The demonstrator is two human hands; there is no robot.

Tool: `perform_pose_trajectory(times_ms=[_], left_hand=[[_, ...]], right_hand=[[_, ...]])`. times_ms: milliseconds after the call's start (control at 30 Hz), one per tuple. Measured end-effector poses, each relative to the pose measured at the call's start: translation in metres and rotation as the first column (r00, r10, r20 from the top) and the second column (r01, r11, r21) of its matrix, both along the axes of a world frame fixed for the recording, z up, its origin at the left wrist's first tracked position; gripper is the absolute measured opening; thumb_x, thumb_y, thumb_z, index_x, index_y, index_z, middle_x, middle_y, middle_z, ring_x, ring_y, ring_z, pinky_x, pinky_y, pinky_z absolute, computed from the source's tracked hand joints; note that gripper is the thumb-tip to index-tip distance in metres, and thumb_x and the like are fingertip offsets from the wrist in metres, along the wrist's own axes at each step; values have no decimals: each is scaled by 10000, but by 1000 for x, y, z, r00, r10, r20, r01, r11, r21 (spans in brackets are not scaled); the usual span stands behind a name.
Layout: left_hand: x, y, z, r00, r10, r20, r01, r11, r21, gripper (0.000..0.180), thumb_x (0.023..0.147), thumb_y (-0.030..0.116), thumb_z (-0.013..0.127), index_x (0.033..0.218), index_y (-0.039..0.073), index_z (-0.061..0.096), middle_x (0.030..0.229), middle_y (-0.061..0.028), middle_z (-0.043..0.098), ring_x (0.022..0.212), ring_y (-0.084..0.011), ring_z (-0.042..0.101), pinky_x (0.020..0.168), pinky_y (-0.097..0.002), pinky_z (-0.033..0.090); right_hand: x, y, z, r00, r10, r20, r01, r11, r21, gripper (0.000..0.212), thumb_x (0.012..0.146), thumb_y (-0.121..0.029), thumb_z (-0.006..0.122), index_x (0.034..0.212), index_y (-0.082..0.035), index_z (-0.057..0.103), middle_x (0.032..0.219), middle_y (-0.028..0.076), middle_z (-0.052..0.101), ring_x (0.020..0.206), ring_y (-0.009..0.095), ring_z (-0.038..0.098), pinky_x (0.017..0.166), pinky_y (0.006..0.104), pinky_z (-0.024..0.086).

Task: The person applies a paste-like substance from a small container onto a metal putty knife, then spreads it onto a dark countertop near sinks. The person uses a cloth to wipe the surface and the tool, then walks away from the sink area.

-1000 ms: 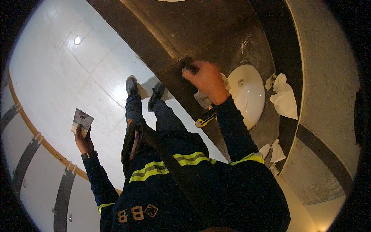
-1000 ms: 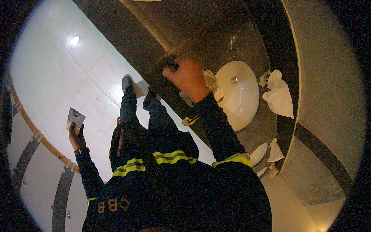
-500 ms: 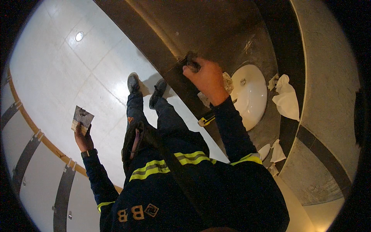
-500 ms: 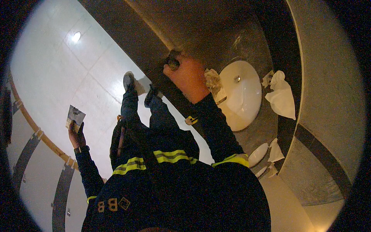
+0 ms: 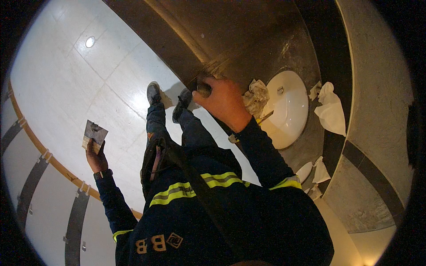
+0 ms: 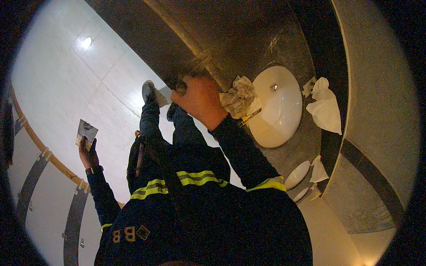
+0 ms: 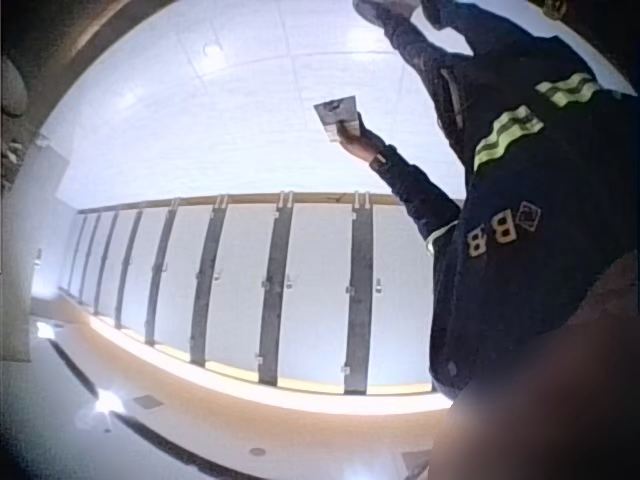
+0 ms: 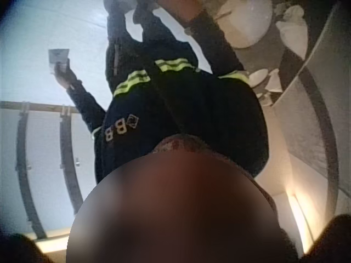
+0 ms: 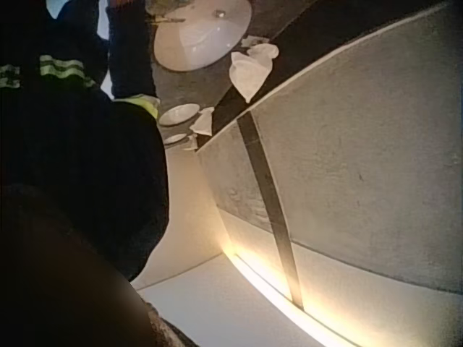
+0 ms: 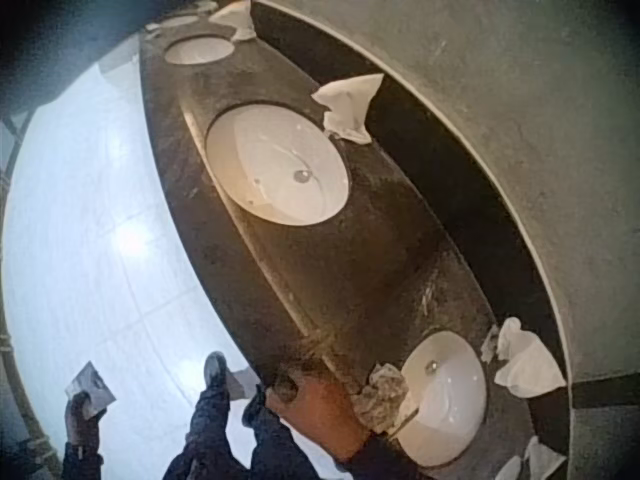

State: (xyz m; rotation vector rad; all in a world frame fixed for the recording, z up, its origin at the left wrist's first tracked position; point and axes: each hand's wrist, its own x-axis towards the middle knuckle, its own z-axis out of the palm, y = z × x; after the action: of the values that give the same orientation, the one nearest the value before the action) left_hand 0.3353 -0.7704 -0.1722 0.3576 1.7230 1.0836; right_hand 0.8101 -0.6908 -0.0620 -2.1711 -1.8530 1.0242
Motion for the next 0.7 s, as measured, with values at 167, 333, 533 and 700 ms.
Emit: perform_pose_trajectory(times_ms=[167,333,533,700], left_hand=[[21,8,17,907,-255,-334,236,967,-96,359,886,139,539,1187,-47,481,1204,-141,519,1079,-244,539,919,-385,482],[12,-2,11,720,-453,-526,450,882,-143,307,869,23,543,1162,-55,495,1188,-149,527,1081,-221,531,909,-368,485],[15,3,10,843,-350,-409,351,933,-76,343,879,102,549,1178,-52,483,1197,-147,521,1083,-239,536,902,-367,492],[5,4,5,998,-38,-45,40,999,32,436,762,17,711,1153,-52,532,1165,-145,562,1072,-226,523,927,-331,439]], right_hand=[[-2,-9,15,988,68,-142,-88,986,-143,455,721,-310,698,1017,31,639,874,230,643,807,348,636,746,406,502],[44,-14,16,985,166,40,-169,982,80,464,764,-289,662,1159,-57,590,1013,211,599,899,339,605,748,408,490],[51,-23,8,931,335,145,-352,929,111,446,788,-276,642,1209,-153,564,928,139,512,831,317,556,683,409,481],[36,-38,-13,942,320,104,-336,919,209,419,785,-297,637,1177,-169,564,879,124,479,818,310,541,670,420,468]])
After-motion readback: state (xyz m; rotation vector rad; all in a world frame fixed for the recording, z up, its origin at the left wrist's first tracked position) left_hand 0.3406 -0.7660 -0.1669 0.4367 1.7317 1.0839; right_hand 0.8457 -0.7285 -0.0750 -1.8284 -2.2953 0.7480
